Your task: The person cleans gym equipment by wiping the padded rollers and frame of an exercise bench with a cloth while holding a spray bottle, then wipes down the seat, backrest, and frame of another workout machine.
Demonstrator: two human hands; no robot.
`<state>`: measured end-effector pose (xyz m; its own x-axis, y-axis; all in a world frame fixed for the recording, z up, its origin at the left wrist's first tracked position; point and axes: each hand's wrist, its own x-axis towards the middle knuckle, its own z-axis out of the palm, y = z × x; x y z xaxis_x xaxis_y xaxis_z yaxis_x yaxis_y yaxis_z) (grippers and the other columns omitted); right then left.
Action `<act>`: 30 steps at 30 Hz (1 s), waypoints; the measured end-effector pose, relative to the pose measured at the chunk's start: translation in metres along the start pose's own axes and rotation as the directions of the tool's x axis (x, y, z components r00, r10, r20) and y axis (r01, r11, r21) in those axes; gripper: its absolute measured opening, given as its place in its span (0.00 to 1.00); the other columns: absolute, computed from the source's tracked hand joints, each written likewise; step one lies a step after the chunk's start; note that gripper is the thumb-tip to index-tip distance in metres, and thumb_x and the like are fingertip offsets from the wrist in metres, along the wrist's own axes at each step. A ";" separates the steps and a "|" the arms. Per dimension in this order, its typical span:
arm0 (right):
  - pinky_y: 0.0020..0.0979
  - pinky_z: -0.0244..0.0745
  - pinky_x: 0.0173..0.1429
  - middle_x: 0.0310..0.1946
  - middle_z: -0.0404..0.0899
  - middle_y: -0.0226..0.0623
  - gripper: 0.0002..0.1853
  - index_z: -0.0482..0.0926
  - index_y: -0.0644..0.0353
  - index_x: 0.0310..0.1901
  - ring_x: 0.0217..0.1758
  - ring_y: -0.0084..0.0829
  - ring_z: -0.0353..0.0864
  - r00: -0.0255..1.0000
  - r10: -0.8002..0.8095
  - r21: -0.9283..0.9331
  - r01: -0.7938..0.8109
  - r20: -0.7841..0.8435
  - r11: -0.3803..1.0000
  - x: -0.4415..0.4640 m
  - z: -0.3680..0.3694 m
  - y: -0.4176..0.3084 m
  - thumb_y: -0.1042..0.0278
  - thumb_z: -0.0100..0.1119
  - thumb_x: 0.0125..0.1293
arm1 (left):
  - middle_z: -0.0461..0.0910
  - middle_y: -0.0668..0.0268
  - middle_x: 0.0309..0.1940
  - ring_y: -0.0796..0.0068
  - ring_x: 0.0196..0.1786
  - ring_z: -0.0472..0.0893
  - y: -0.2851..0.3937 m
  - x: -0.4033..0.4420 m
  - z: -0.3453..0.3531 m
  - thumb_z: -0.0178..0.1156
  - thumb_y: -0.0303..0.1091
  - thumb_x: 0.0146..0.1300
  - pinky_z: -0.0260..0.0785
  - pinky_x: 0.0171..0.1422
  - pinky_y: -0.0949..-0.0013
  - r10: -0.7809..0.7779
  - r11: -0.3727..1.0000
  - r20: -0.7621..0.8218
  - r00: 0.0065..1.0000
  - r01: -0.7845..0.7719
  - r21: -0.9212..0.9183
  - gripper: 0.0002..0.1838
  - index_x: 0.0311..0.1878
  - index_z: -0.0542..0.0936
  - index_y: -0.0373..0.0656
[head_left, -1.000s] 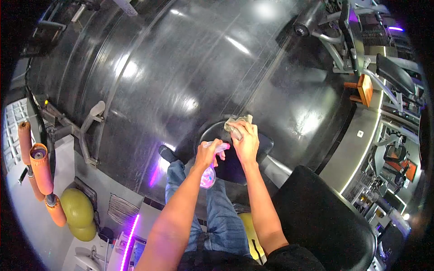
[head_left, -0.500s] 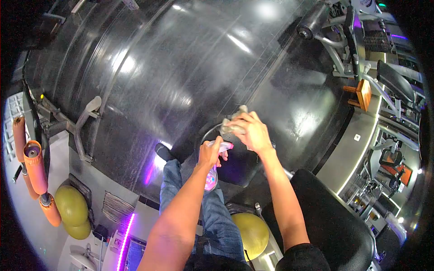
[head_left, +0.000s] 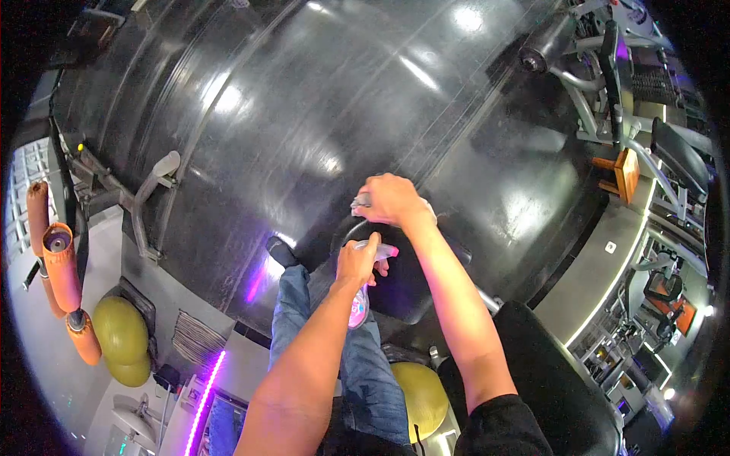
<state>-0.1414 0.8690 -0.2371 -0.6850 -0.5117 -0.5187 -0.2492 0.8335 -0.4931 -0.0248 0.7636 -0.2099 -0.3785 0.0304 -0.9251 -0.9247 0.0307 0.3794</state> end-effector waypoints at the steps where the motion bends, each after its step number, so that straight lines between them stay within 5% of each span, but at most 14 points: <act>1: 0.42 0.75 0.57 0.43 0.84 0.40 0.20 0.86 0.49 0.42 0.51 0.44 0.81 0.999 0.016 -0.044 -0.014 0.042 0.999 0.006 0.001 -0.004 0.47 0.68 0.52 | 0.82 0.60 0.19 0.71 0.19 0.81 0.000 0.001 0.000 0.49 0.53 0.64 0.73 0.18 0.69 0.000 1.000 -0.005 1.000 0.000 0.008 0.30 0.28 0.84 0.32; 4: 0.43 0.76 0.58 0.44 0.84 0.41 0.22 0.86 0.47 0.43 0.52 0.43 0.82 0.988 0.083 -0.037 -0.079 0.134 0.996 0.001 -0.011 0.003 0.45 0.69 0.49 | 0.82 0.60 0.19 0.71 0.19 0.81 -0.004 0.003 0.000 0.48 0.53 0.65 0.73 0.18 0.69 0.007 0.999 -0.003 1.000 -0.007 0.035 0.29 0.30 0.85 0.33; 10: 0.44 0.75 0.56 0.42 0.84 0.45 0.24 0.86 0.49 0.45 0.52 0.47 0.81 0.951 0.299 0.293 -0.308 0.075 0.905 -0.048 -0.029 0.048 0.41 0.66 0.52 | 0.82 0.60 0.19 0.72 0.19 0.81 -0.007 0.005 0.001 0.49 0.50 0.64 0.72 0.18 0.70 0.018 1.000 0.024 1.000 -0.017 -0.026 0.27 0.30 0.84 0.32; 15: 0.33 0.77 0.47 0.30 0.86 0.31 0.23 0.86 0.54 0.43 0.32 0.27 0.84 0.834 0.510 0.561 -0.529 0.208 0.637 -0.082 -0.038 0.054 0.44 0.69 0.52 | 0.82 0.60 0.19 0.73 0.19 0.82 -0.013 0.010 0.002 0.50 0.49 0.64 0.72 0.18 0.70 0.009 0.998 0.021 1.000 -0.008 -0.064 0.27 0.27 0.83 0.33; 19: 0.36 0.78 0.48 0.33 0.87 0.35 0.23 0.86 0.52 0.43 0.37 0.32 0.86 0.780 0.592 0.504 -0.601 0.202 0.620 -0.085 -0.028 0.058 0.43 0.68 0.53 | 0.82 0.60 0.19 0.72 0.19 0.82 -0.014 0.011 0.002 0.49 0.49 0.64 0.72 0.18 0.69 -0.003 0.996 0.022 1.000 0.005 -0.086 0.27 0.26 0.83 0.33; 22: 0.40 0.79 0.50 0.37 0.87 0.39 0.22 0.87 0.51 0.42 0.41 0.39 0.86 0.779 0.626 0.431 -0.552 -0.038 0.714 -0.071 -0.014 0.043 0.44 0.67 0.53 | 0.82 0.59 0.19 0.71 0.19 0.81 -0.014 0.010 0.002 0.49 0.49 0.64 0.72 0.18 0.69 0.026 0.998 0.010 1.000 -0.025 -0.060 0.27 0.25 0.82 0.32; 27: 0.43 0.77 0.54 0.40 0.86 0.42 0.22 0.87 0.51 0.43 0.48 0.44 0.84 0.909 0.410 0.138 -0.398 -0.074 0.907 -0.027 -0.015 0.018 0.44 0.68 0.53 | 0.81 0.58 0.18 0.69 0.16 0.79 -0.016 0.012 0.002 0.49 0.50 0.63 0.72 0.18 0.68 0.009 0.998 -0.011 1.000 -0.010 -0.062 0.27 0.25 0.82 0.31; 30: 0.44 0.77 0.54 0.39 0.85 0.43 0.23 0.86 0.51 0.44 0.49 0.44 0.84 0.918 0.390 0.175 -0.373 -0.071 0.911 -0.033 -0.018 0.016 0.44 0.68 0.53 | 0.80 0.55 0.20 0.66 0.18 0.80 -0.019 0.017 0.001 0.44 0.51 0.67 0.70 0.14 0.67 0.010 1.000 0.028 1.000 -0.010 -0.018 0.29 0.34 0.80 0.29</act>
<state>-0.1350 0.9029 -0.2157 -0.7747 -0.1302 -0.6188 0.1484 0.9138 -0.3780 -0.0142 0.7644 -0.2329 -0.3869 0.0582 -0.9203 -0.9215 0.0127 0.3882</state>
